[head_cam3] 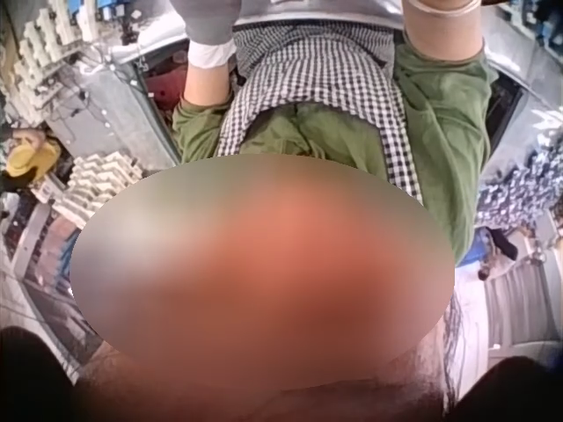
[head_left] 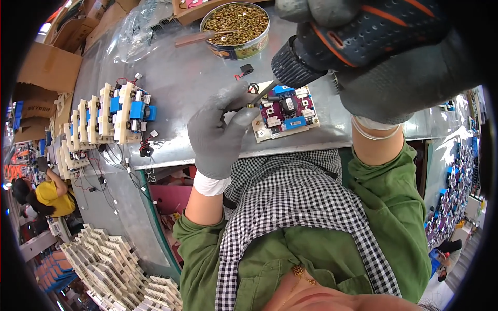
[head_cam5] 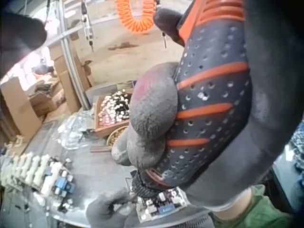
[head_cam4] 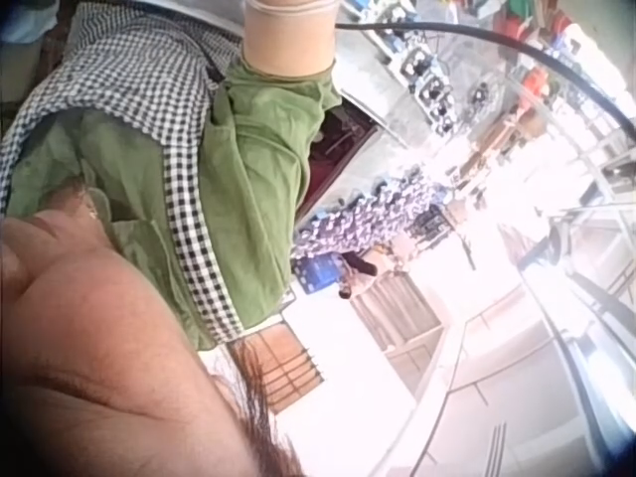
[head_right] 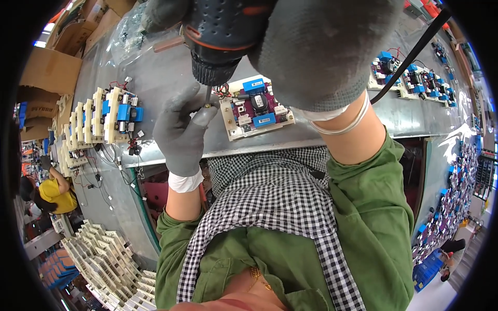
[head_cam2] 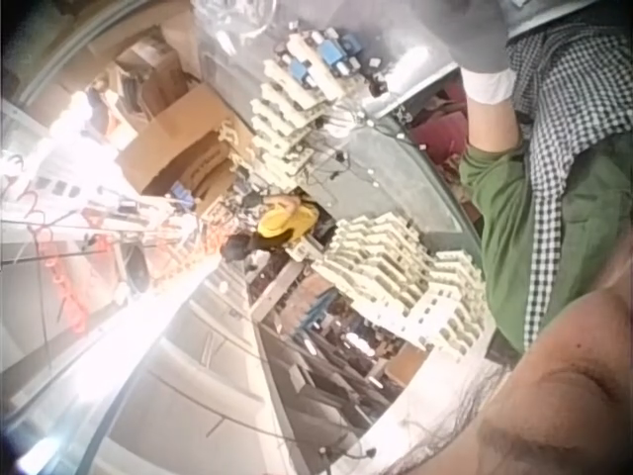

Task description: Assembling electronic circuit boards by installing components and securing them with screws using an electric screwdriver.

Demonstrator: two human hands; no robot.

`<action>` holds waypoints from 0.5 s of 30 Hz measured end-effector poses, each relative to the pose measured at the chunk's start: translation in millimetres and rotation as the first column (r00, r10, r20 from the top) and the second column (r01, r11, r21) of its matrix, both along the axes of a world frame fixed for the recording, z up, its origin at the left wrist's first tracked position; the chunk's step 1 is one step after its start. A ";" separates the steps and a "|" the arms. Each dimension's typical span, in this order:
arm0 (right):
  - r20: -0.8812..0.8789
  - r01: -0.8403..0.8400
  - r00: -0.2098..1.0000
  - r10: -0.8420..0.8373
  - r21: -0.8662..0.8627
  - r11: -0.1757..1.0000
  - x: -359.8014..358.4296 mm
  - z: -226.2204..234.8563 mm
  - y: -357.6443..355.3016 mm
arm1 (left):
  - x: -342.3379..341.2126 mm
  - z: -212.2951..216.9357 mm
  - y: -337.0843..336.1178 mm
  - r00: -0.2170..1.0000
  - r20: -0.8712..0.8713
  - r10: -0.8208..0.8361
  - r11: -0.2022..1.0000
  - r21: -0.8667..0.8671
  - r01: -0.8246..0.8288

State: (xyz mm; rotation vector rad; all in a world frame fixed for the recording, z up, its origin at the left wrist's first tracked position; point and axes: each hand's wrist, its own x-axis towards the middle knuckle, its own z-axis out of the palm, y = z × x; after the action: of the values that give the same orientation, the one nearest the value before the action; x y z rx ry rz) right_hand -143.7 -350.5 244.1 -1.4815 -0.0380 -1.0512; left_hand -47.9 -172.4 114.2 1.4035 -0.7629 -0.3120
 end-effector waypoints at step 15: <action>-0.106 -0.070 0.992 0.070 0.003 0.998 -34.9 -4.8 -22.0 | -25.7 -11.0 -26.9 0.739 0.672 -0.035 0.996 0.081 -0.027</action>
State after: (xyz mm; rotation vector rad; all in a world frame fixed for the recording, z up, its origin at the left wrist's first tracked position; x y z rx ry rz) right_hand -178.5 -372.4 239.3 -1.5244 -0.0145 -0.9148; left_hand -73.6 -199.4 103.2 1.6104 -1.3620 0.1954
